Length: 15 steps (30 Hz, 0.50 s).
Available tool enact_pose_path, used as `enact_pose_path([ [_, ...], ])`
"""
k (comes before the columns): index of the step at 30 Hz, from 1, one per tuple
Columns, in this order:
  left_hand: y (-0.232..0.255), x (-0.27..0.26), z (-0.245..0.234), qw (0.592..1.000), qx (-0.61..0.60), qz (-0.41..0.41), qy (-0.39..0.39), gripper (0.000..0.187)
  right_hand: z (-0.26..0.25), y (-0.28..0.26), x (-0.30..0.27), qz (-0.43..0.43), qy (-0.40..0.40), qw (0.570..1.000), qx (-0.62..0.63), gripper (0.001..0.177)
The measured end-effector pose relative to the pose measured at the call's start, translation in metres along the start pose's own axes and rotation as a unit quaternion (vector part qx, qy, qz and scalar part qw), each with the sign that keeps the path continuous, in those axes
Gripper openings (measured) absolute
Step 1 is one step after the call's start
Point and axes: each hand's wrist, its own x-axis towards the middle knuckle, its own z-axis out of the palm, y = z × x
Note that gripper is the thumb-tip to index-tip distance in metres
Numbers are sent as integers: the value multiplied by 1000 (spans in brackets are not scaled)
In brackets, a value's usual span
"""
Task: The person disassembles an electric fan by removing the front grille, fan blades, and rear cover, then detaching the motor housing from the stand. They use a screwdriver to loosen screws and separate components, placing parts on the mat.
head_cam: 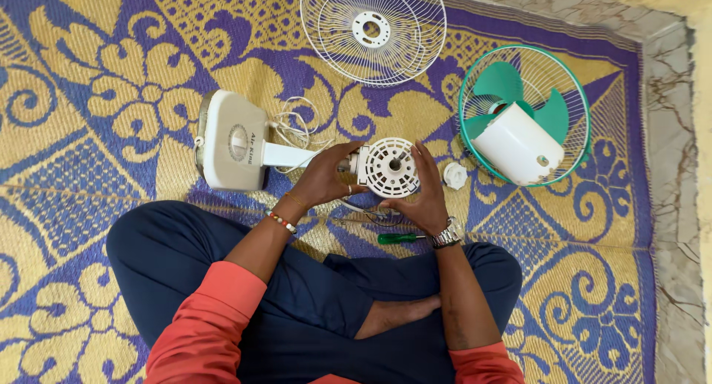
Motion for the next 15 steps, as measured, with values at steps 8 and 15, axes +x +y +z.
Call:
enact_pose_path([
  [8, -5, 7, -7, 990, 132, 23, -33, 103, 0, 1, 3, -13, -6, 1000, -4, 119],
  [15, -11, 4, -4, 938, 345, -12, -38, 78, 3, 2, 2, -7, 8, 1000, -4, 115],
])
